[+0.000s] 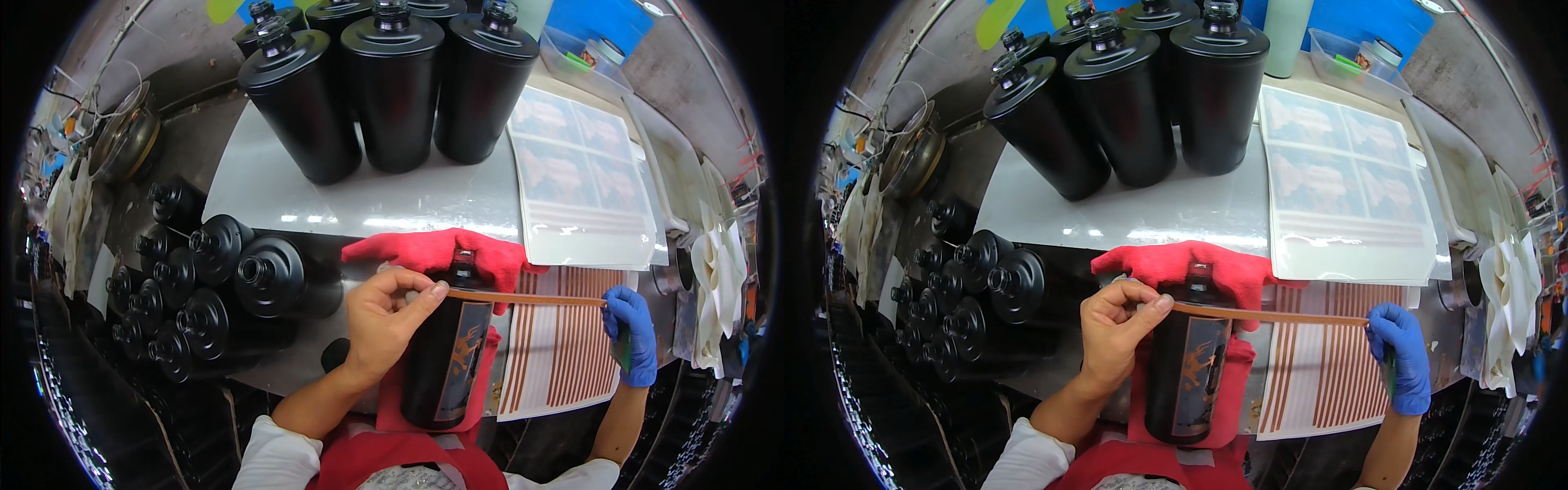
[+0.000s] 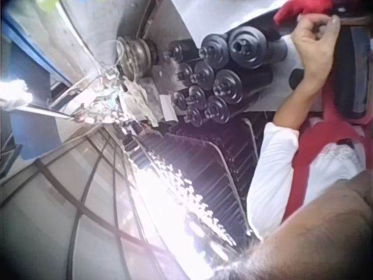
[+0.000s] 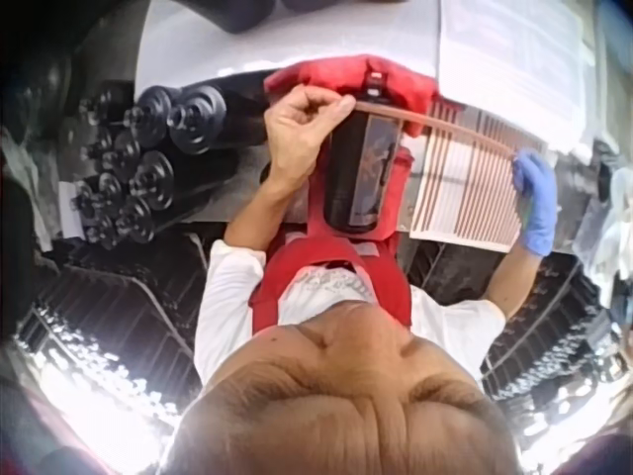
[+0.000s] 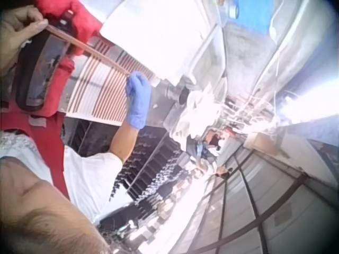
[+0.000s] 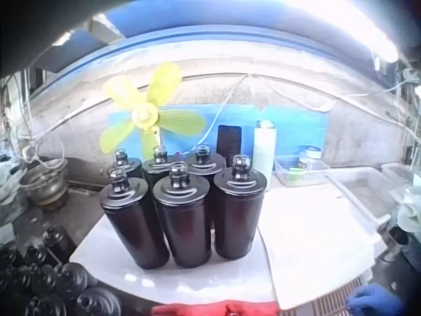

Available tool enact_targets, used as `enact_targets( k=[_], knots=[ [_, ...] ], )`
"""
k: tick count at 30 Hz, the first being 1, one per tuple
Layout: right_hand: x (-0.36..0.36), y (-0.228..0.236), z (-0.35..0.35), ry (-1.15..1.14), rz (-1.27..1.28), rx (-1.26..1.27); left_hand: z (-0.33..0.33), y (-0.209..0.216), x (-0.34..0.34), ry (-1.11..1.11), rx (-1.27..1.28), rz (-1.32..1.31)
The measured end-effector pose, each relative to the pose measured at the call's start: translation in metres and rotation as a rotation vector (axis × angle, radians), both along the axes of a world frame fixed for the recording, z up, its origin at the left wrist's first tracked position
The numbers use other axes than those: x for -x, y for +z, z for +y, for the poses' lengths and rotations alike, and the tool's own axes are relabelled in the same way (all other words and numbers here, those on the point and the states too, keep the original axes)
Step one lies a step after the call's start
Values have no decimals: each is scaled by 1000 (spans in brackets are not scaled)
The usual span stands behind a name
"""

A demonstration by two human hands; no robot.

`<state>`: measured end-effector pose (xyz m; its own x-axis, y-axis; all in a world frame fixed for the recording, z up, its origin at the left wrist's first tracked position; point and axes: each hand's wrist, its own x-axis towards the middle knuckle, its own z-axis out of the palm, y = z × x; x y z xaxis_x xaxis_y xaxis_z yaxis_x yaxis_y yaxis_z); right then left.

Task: The person applies printed labels and copper-colored strips to black cylindrical containers. They wipe the container surface, align and press the label, then apply a strip around the top and bottom edges using a green tool to smooth it.

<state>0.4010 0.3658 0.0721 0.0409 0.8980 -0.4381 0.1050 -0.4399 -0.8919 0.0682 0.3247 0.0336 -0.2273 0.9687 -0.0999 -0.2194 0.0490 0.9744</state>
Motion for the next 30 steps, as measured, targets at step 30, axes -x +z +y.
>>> enact_targets(
  k=[30],
  knots=[
    [1, -34, 5, 98, 70, 60, -3, -18, -19, 147, 40, -484]
  ],
)
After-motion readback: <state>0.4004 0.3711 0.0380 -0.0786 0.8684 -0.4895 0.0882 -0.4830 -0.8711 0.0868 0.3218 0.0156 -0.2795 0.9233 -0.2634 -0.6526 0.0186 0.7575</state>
